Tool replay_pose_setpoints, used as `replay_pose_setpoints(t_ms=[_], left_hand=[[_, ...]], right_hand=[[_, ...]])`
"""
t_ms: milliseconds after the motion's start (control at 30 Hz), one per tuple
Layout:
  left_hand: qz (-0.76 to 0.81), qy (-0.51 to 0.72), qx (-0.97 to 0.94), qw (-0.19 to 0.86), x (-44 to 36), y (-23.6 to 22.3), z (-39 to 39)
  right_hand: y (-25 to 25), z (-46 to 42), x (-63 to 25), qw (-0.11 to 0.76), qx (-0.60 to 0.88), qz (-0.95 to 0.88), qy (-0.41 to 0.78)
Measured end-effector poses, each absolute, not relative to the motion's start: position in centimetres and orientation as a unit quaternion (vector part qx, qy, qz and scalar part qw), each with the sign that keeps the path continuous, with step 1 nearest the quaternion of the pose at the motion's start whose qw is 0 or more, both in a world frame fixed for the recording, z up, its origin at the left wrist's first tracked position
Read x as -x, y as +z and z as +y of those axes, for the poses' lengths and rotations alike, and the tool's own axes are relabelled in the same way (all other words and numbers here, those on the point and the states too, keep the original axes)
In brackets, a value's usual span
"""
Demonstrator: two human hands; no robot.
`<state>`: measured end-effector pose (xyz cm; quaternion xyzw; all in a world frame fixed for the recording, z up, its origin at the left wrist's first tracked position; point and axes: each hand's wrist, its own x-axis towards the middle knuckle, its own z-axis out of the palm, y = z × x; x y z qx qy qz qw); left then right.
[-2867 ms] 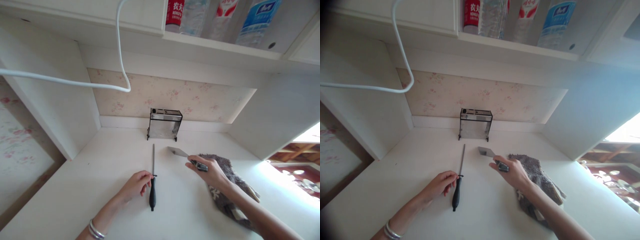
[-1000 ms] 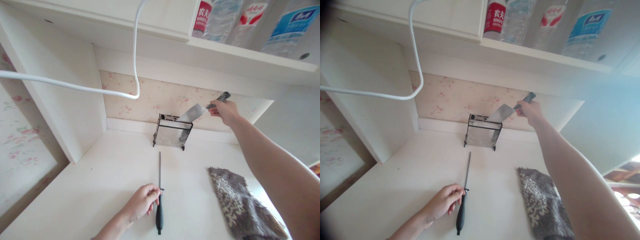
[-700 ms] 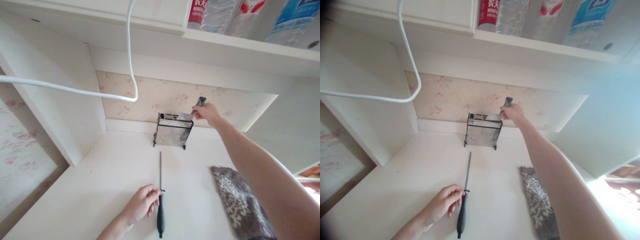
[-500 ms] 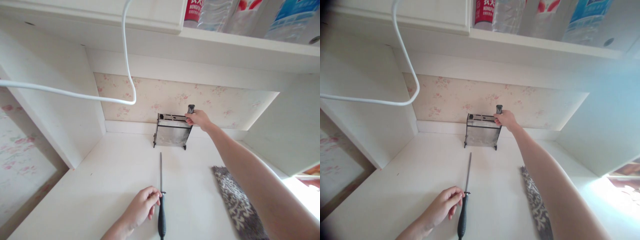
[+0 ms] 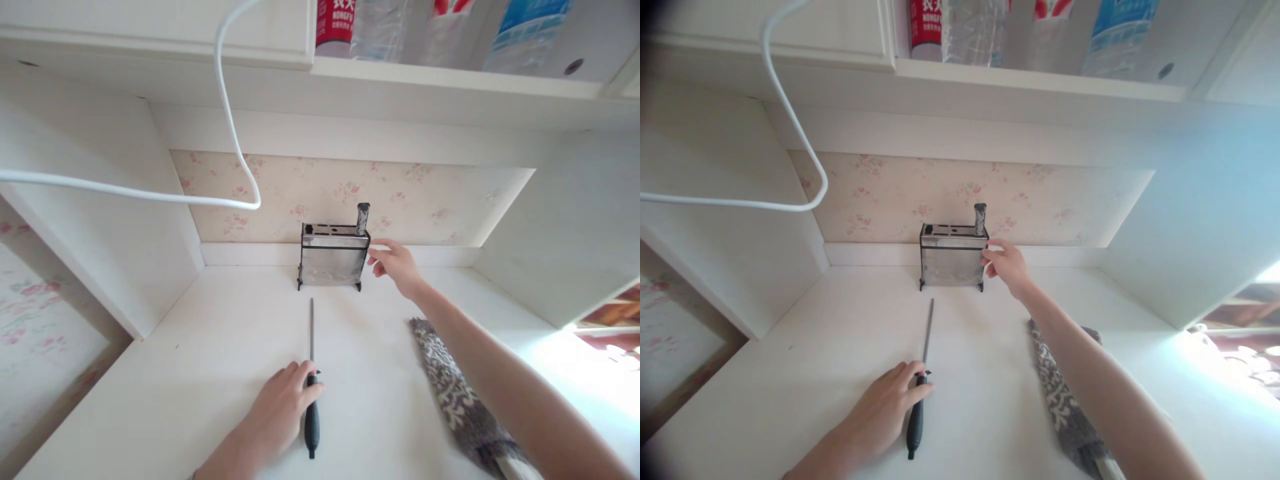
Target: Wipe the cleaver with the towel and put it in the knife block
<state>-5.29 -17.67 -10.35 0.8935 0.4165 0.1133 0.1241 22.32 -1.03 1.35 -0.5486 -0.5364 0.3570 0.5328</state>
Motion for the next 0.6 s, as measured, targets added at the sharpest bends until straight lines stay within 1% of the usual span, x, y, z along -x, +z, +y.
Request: replay_pose_setpoints(t_ms=[167,267,333,367,467,533,600], left_hand=[[0.336,0.106,-0.936,0.030,4.8,-8.7,-16.4],[0.277,0.114,-0.954,0.027,4.4,-6.7,-15.6],[0.257,0.123,-0.957,0.048,4.2,-5.0,-14.7],[0.258,0.133,-0.955,0.059,4.1,-4.0,-14.1],[0.315,0.216,-0.920,0.087,3.9,-0.4,-11.3],[0.402,0.321,-0.850,0.111,3.8,2.4,-9.1],[0.447,0.378,-0.795,0.161,3.6,5.2,-7.0]], right_hand=[[-5.2,-6.5,-23.5,0.504,0.507,-0.505,0.484],[-8.2,-8.0,-24.7,0.570,0.495,-0.422,0.502],[-9.8,-8.3,-25.5,0.620,0.508,-0.361,0.477],[-10.5,-8.3,-25.7,0.630,0.524,-0.344,0.458],[-11.9,-8.4,-25.5,0.616,0.572,-0.353,0.410],[-12.4,-8.6,-24.9,0.598,0.580,-0.378,0.405],[-12.5,-8.8,-24.3,0.584,0.577,-0.398,0.408]])
